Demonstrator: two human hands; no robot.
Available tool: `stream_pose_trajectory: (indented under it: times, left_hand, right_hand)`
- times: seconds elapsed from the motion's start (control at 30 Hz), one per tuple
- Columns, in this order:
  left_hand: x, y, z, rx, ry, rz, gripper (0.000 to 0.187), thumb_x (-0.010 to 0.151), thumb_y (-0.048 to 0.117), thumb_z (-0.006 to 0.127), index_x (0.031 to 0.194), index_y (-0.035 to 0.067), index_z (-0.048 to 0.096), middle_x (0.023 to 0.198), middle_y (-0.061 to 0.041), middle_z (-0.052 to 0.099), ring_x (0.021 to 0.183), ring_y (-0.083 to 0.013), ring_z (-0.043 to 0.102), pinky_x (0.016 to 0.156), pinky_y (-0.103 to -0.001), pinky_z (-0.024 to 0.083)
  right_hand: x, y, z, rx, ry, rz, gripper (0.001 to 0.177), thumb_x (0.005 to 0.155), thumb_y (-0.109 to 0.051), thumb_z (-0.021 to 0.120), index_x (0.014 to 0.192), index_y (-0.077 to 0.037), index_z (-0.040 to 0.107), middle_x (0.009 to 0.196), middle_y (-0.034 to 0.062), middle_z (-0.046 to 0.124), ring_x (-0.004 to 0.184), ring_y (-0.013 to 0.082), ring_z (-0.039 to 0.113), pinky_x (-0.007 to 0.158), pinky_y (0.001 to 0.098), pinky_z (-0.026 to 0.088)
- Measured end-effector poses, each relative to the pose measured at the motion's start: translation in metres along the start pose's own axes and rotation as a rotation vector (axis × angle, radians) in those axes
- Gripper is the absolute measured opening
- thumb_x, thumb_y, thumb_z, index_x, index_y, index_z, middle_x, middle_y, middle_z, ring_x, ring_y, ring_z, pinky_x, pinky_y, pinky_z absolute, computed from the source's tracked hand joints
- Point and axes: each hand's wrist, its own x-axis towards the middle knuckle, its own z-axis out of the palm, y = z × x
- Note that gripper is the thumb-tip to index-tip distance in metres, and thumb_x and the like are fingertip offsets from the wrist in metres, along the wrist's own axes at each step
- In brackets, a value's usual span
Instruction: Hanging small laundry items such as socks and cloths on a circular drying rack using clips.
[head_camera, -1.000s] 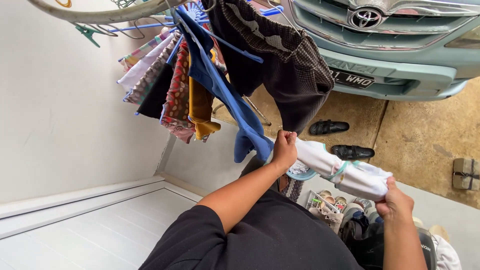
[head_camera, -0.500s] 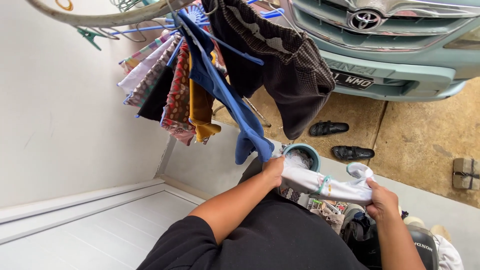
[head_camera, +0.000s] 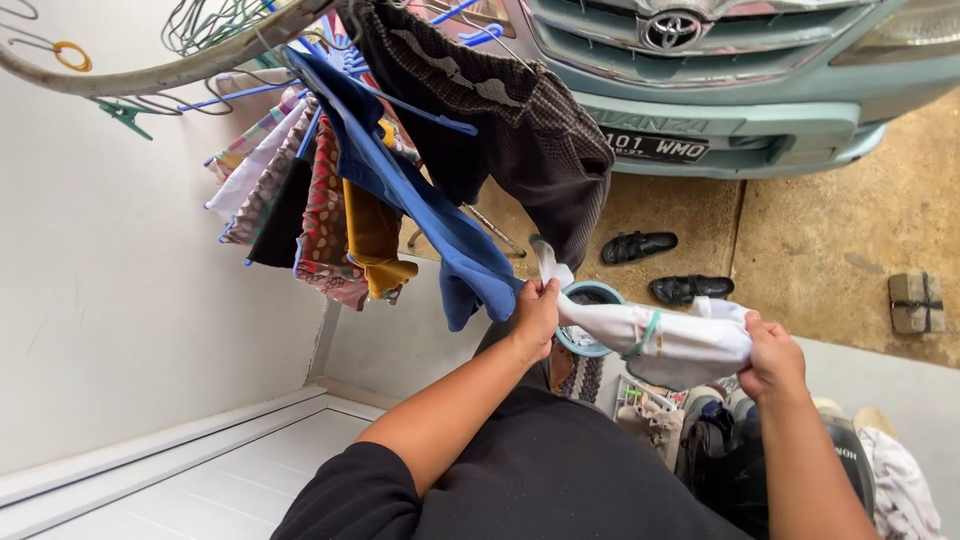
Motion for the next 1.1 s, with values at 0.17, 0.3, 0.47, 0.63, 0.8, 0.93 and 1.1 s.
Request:
stream_pose_trajectory:
  times: [0.17,0.3,0.47,0.63,0.8,0.93,1.1]
  left_hand:
    - [-0.029,0.036,0.003,0.092,0.100,-0.046,0.026,0.114,0.039,0.069,0.113,0.014,0.065,0.108,-0.008,0.076,0.096,-0.0200,0.066,0.083,-0.038,0.054]
    - [-0.027,0.023,0.005,0.072,0.005,0.059,0.024,0.115,0.035,0.070,0.112,0.012,0.062,0.105,-0.007,0.071,0.097,-0.0178,0.065,0.084,-0.036,0.055]
    - [-0.049,0.038,0.001,-0.011,-0.326,0.259,0.017,0.120,0.025,0.064,0.110,0.012,0.058,0.096,-0.005,0.065,0.083,-0.0135,0.059,0.073,-0.030,0.050]
    - [-0.074,0.078,0.009,-0.116,-0.420,0.226,0.015,0.118,0.020,0.068,0.114,0.009,0.059,0.096,-0.011,0.075,0.085,-0.0159,0.070,0.075,-0.030,0.058]
    - [-0.077,0.095,0.024,-0.244,-0.339,0.226,0.013,0.120,0.020,0.064,0.118,0.009,0.058,0.099,-0.007,0.066,0.086,-0.0127,0.060,0.078,-0.028,0.052]
    - [-0.086,0.110,0.029,-0.254,-0.431,0.303,0.018,0.115,0.013,0.070,0.127,0.003,0.060,0.117,-0.016,0.078,0.102,-0.0174,0.071,0.091,-0.031,0.061]
    - [-0.080,0.112,0.032,-0.280,-0.208,0.231,0.022,0.109,0.008,0.074,0.124,0.004,0.059,0.109,-0.019,0.079,0.094,-0.0244,0.075,0.078,-0.039,0.065]
  right_hand:
    - [0.010,-0.004,-0.017,0.007,0.127,-0.373,0.035,0.129,-0.029,0.071,0.100,-0.018,0.053,0.106,0.0114,0.071,0.107,0.0233,0.076,0.099,0.0589,0.076]
    - [-0.012,-0.010,-0.010,-0.001,0.255,-0.552,0.036,0.128,-0.028,0.073,0.100,-0.016,0.054,0.106,0.0110,0.072,0.099,0.0210,0.075,0.086,0.0491,0.083]
    - [-0.018,-0.025,-0.021,0.084,0.134,-0.574,0.023,0.128,-0.035,0.067,0.115,-0.017,0.060,0.111,0.0053,0.069,0.108,0.0176,0.074,0.093,0.0433,0.077]
    - [-0.013,-0.040,-0.046,-0.067,0.156,-0.743,0.025,0.134,-0.032,0.070,0.120,-0.015,0.058,0.112,0.0036,0.066,0.102,0.0144,0.067,0.080,0.0385,0.064]
    - [-0.075,-0.069,-0.038,0.078,-0.192,-0.593,0.013,0.129,-0.020,0.071,0.126,-0.015,0.060,0.104,-0.0005,0.068,0.093,0.0081,0.070,0.080,0.0257,0.066]
    - [-0.083,-0.076,-0.048,0.151,-0.096,-0.695,0.013,0.131,-0.015,0.069,0.124,-0.020,0.060,0.117,-0.0015,0.068,0.108,0.0094,0.070,0.099,0.0269,0.068]
    - [-0.097,-0.070,-0.051,0.103,0.150,-0.802,0.014,0.132,-0.020,0.072,0.133,-0.014,0.059,0.111,0.0051,0.068,0.099,0.0167,0.072,0.083,0.0397,0.070]
